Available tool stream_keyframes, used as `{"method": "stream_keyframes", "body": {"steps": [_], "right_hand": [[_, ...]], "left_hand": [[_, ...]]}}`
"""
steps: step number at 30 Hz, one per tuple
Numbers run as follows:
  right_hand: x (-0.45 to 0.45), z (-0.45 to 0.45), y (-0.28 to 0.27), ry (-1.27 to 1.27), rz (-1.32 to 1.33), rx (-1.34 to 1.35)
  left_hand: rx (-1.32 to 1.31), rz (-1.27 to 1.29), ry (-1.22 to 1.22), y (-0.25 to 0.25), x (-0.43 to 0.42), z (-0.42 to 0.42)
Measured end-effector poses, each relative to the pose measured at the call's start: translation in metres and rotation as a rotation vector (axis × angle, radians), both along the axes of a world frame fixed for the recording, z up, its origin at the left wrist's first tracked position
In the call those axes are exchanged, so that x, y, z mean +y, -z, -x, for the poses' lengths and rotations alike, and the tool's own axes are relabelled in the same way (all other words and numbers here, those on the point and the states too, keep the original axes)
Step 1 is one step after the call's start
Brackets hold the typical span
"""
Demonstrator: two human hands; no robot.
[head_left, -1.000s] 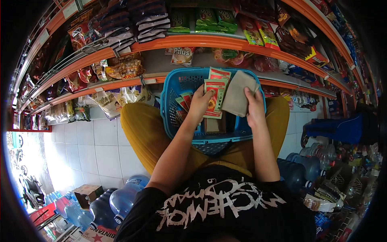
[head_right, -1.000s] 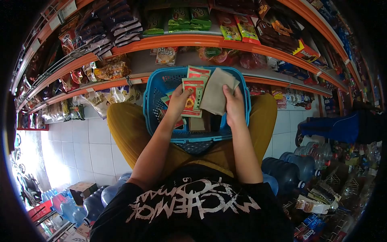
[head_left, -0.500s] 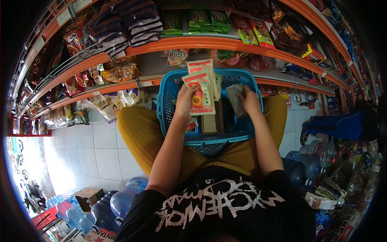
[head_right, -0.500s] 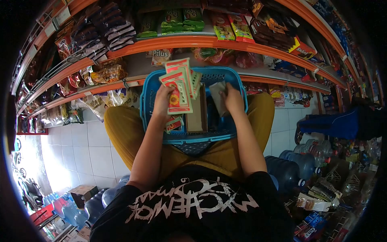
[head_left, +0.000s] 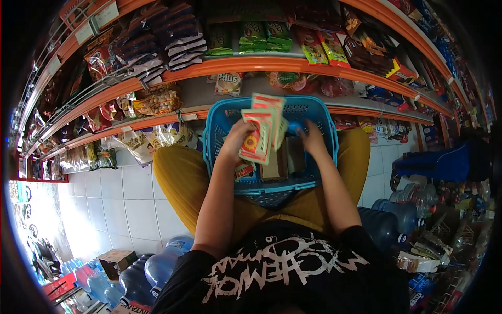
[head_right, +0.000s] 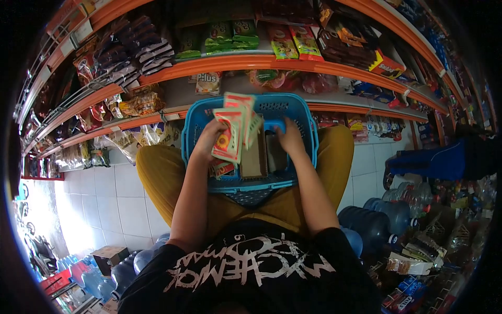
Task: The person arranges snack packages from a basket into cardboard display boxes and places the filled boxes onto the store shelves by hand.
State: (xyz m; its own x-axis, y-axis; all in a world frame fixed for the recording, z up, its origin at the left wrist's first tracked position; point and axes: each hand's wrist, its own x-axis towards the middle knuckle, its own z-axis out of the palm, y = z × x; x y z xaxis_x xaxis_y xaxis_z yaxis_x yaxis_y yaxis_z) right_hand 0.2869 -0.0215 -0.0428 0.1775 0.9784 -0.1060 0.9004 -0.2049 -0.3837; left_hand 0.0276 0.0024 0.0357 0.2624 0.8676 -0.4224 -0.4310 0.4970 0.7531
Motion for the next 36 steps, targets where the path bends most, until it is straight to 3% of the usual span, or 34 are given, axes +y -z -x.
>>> {"method": "stream_keyframes", "body": {"steps": [2,3,4,5,7,8,11,13,17,20,24,26,28,29,30,32,34,36], "right_hand": [[0.005,0.006,-0.038,0.082,-0.231,0.751],[0.003,0.009,-0.053,0.083,-0.229,0.749],[0.002,0.012,-0.069,-0.024,-0.146,0.937],[0.0,0.016,-0.084,-0.133,-0.059,1.123],[-0.009,0.028,-0.11,-0.413,0.119,1.134],[-0.01,0.035,-0.114,-0.58,0.099,0.925],[-0.015,0.053,-0.124,-0.674,0.217,0.728],[-0.011,0.054,-0.122,-0.556,0.666,0.705],[-0.007,0.042,-0.065,-0.34,0.792,0.783],[-0.01,0.037,-0.052,-0.249,0.827,1.349],[-0.022,0.056,-0.051,0.089,0.705,1.634],[-0.019,0.055,-0.043,0.053,0.714,1.774],[-0.014,0.054,-0.037,0.09,0.486,1.778],[-0.01,0.051,-0.034,0.101,0.438,1.829],[-0.009,0.05,-0.036,0.1,0.432,1.835],[-0.005,0.05,-0.04,0.188,0.177,1.828],[-0.002,0.051,-0.039,0.206,0.057,1.797],[0.0,0.048,-0.036,0.251,0.044,1.403]], "left_hand": [[-0.034,-0.064,0.384,-0.003,-0.005,0.003],[0.042,-0.091,0.505,0.001,-0.005,0.004],[0.04,-0.092,0.506,0.003,-0.006,0.003],[0.072,-0.125,0.667,0.006,-0.007,0.002],[0.119,-0.198,0.906,0.018,-0.005,-0.001],[0.119,-0.196,0.905,0.024,-0.004,-0.001],[0.182,-0.315,1.088,0.022,0.0,-0.003],[0.102,-0.258,1.066,0.016,-0.001,0.001],[-0.021,-0.166,0.879,0.02,0.004,0.013],[-0.164,-0.025,0.676,0.018,0.004,0.013],[-0.309,0.065,0.557,0.058,0.013,0.012],[-0.256,0.137,0.485,0.069,0.015,0.015],[-0.83,0.284,0.253,0.059,0.018,0.009],[-0.699,0.339,0.093,0.047,0.012,-0.002],[-0.692,0.337,0.097,0.042,0.006,-0.01],[-0.734,0.237,0.313,0.039,-0.006,-0.023],[-0.717,0.21,0.365,0.04,-0.021,-0.037],[-0.434,0.253,0.409,0.026,-0.033,-0.044]]}}
